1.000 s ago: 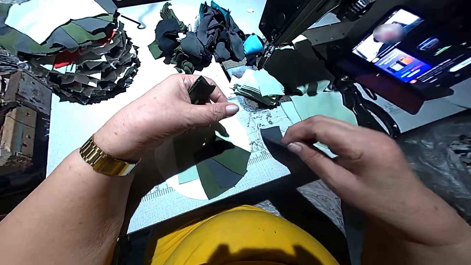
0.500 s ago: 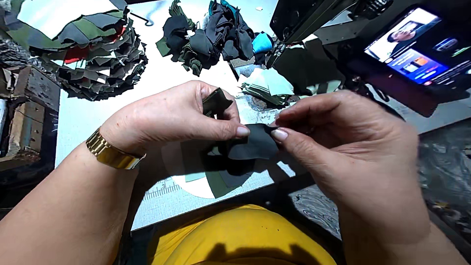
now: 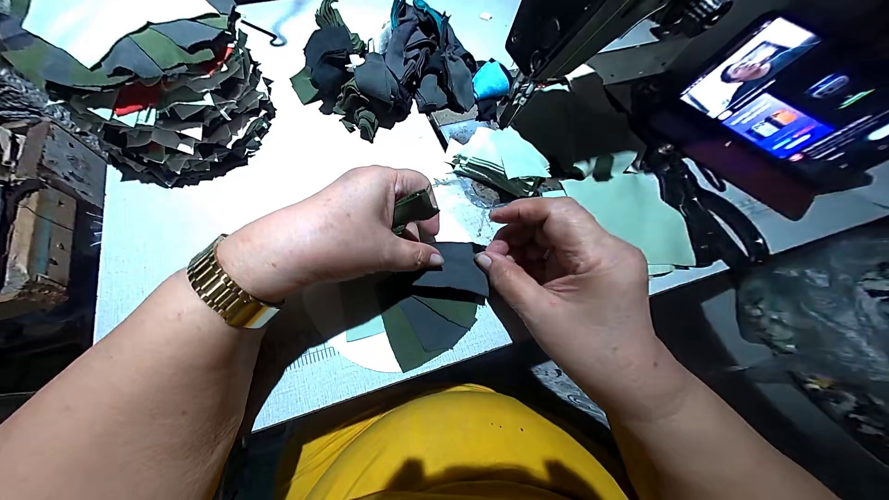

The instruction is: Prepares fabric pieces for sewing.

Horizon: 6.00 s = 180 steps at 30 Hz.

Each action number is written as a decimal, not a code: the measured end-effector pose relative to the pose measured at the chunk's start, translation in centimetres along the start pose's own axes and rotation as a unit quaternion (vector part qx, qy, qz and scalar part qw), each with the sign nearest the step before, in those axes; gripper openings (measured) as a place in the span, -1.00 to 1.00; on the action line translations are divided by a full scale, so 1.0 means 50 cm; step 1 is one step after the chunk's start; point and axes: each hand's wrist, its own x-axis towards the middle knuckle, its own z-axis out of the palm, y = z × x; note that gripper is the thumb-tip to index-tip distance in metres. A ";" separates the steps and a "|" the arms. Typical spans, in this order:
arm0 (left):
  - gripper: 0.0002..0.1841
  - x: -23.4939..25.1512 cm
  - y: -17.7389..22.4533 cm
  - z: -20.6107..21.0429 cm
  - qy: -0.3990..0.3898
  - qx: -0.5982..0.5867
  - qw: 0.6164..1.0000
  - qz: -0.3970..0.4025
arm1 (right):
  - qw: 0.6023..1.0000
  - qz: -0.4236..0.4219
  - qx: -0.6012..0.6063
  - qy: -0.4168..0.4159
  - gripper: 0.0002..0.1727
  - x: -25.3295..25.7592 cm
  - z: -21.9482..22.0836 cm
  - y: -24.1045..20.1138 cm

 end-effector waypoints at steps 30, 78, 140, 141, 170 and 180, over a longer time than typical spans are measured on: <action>-0.68 -0.001 -0.001 0.008 0.030 0.183 0.983 0.015 | 0.967 -0.140 -0.140 -0.160 -0.75 -0.016 -0.021 -0.027; -0.66 -0.011 0.049 0.072 -0.019 -0.606 0.787 -0.114 | 0.987 -0.141 -0.075 0.012 -0.83 0.026 -0.069 -0.026; -0.90 -0.002 0.030 0.068 0.063 -0.342 0.937 -0.010 | 0.996 -0.052 0.062 0.029 -0.78 0.022 -0.075 -0.035; -0.90 -0.001 0.028 0.064 0.065 -0.342 0.937 -0.008 | 0.996 -0.051 0.068 0.025 -0.78 0.023 -0.077 -0.033; -0.97 -0.011 0.034 0.041 -0.081 -0.354 0.931 -0.013 | 0.983 0.023 0.180 0.037 -0.87 0.015 -0.069 -0.043; -0.78 -0.010 0.023 0.020 0.018 -0.192 0.981 0.036 | 0.988 0.042 0.139 0.048 -0.80 -0.003 -0.066 -0.038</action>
